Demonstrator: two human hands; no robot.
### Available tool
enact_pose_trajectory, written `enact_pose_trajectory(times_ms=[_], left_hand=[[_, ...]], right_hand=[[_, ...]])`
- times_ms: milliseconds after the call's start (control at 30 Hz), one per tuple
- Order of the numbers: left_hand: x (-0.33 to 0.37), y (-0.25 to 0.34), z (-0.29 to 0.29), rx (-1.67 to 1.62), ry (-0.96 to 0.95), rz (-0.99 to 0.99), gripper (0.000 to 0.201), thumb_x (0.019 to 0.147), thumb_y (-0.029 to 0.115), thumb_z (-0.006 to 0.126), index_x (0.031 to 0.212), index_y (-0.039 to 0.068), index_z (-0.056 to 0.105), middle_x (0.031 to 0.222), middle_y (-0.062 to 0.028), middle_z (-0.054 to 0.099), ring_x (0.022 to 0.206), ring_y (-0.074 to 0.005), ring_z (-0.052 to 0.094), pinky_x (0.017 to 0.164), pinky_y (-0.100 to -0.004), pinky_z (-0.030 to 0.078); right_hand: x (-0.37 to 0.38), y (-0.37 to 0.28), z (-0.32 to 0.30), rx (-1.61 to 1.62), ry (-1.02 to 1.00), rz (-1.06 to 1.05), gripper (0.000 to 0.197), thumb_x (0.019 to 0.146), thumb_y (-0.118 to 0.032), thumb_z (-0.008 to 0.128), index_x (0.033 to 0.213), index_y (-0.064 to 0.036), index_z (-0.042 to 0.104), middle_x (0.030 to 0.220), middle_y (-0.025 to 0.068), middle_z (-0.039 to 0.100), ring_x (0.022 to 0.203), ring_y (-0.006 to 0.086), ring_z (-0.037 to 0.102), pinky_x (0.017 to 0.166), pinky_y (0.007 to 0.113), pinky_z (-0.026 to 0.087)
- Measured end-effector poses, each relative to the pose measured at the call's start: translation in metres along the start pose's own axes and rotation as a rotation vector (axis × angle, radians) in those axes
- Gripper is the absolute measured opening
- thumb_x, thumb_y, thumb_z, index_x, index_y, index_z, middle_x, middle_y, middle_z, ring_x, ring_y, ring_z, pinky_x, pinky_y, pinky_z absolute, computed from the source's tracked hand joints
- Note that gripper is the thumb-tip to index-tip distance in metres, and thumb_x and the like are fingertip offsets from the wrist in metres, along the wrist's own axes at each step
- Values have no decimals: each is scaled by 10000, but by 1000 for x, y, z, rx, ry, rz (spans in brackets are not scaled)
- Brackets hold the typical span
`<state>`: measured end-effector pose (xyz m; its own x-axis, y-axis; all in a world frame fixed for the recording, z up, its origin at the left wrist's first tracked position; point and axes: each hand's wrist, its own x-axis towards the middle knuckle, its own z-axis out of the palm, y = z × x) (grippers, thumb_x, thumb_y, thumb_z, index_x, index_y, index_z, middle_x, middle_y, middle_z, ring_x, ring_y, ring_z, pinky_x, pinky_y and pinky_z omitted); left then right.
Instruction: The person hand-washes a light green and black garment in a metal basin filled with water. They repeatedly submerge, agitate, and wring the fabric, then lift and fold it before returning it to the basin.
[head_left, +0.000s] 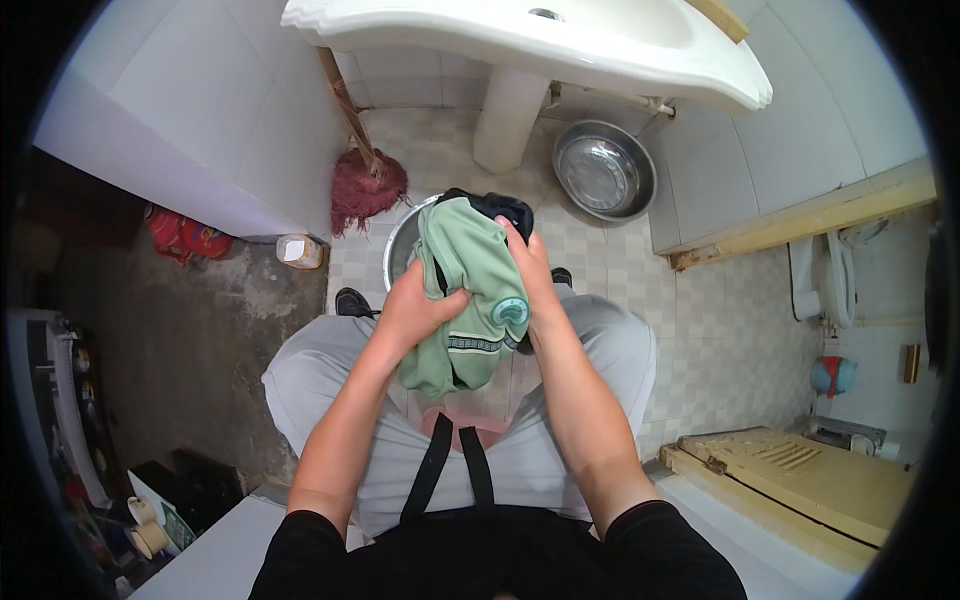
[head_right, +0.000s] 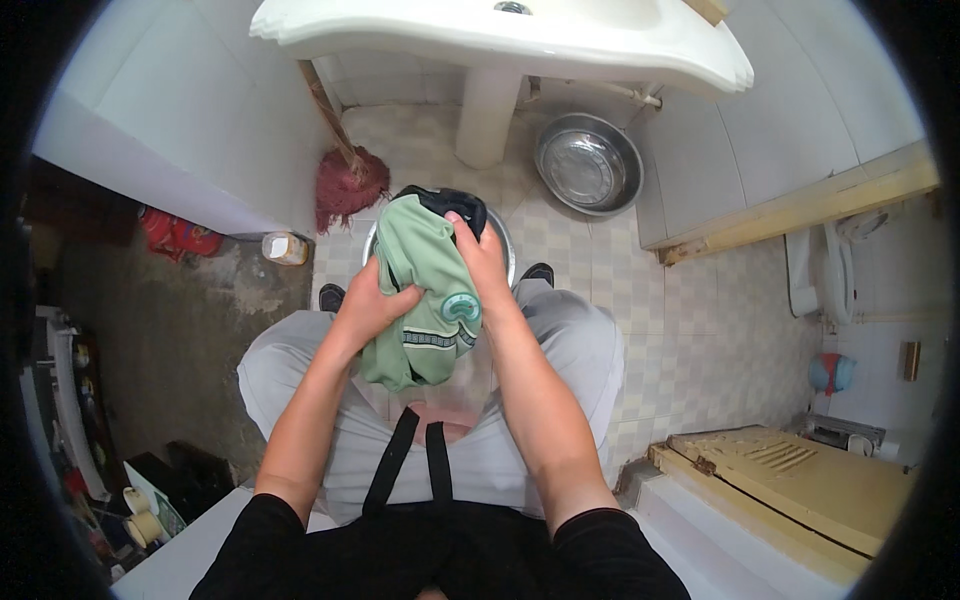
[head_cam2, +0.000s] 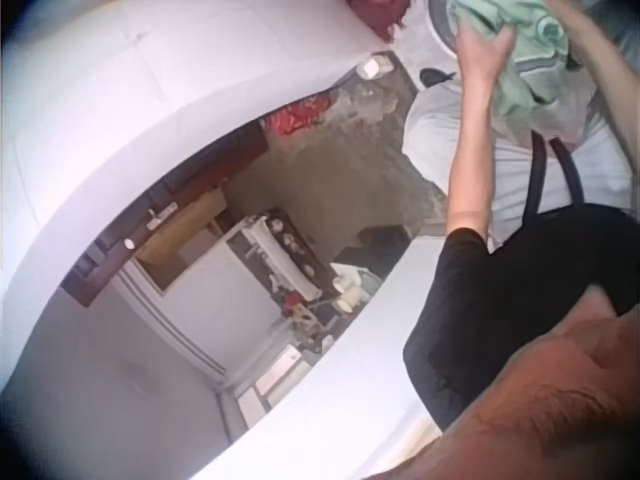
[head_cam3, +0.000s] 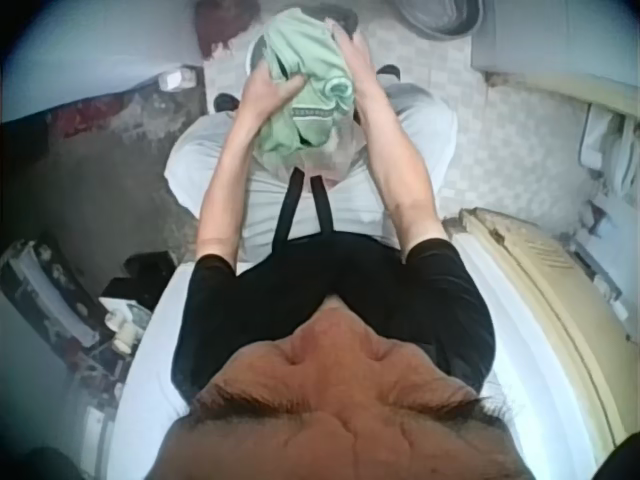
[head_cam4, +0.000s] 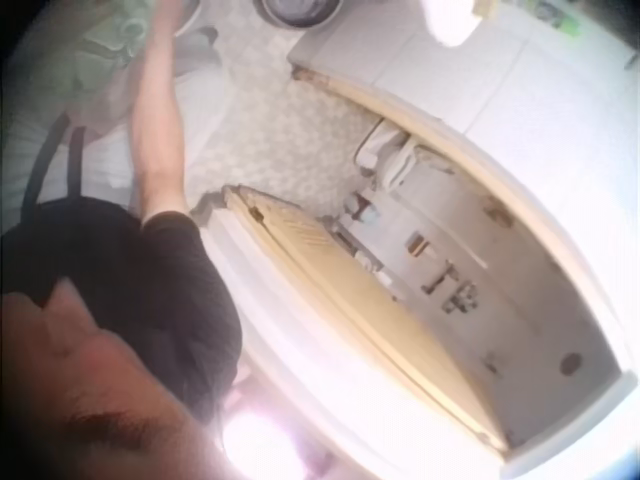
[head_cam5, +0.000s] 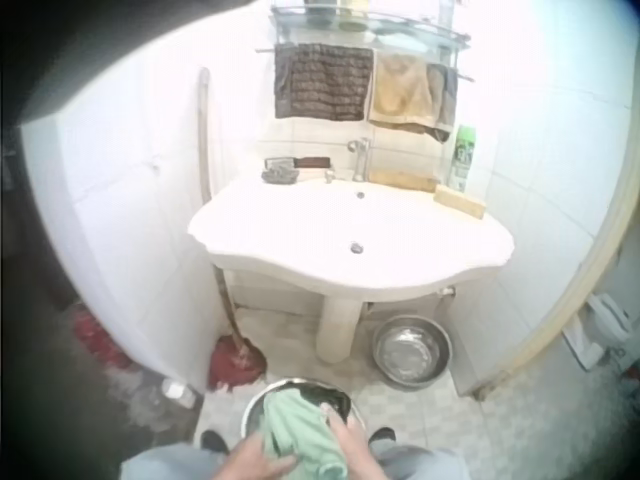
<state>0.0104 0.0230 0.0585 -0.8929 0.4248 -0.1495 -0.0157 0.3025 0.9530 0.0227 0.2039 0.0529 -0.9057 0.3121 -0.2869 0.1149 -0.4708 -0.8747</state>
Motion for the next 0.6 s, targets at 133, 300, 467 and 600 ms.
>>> enact_pose_trajectory(times_ms=[133, 300, 467, 600], left_hand=[[1, 8, 0, -235, -56, -70, 573, 800, 224, 769, 1266, -16, 535, 1174, -122, 660, 1057, -188, 634, 927, -334, 494], [14, -23, 12, -333, -102, -47, 584, 823, 197, 757, 1307, -18, 511, 1217, -105, 638, 1090, -175, 611, 951, -328, 481], [22, -55, 14, -436, -80, -98, 500, 870, 138, 697, 1301, -29, 505, 1203, -108, 641, 1070, -176, 621, 927, -330, 495], [26, -67, 12, -549, -64, -286, 366, 904, 72, 632, 1239, -30, 524, 1138, -105, 655, 1025, -167, 638, 878, -320, 515]], right_hand=[[10, -21, -2, -71, -120, -157, 274, 950, -155, 633, 1192, -30, 610, 1074, 10, 657, 974, 100, 594, 880, 268, 474], [36, -32, -14, -337, -177, -249, 314, 918, -74, 620, 1225, -11, 600, 1084, 23, 664, 982, 114, 598, 897, 269, 472], [40, -50, -24, -441, -135, -116, 282, 883, -2, 567, 1160, -15, 619, 1017, 5, 647, 933, 94, 579, 853, 251, 464], [48, -42, -31, -440, -170, -95, 291, 862, 42, 540, 1134, -12, 624, 980, 5, 656, 910, 96, 588, 837, 247, 464]])
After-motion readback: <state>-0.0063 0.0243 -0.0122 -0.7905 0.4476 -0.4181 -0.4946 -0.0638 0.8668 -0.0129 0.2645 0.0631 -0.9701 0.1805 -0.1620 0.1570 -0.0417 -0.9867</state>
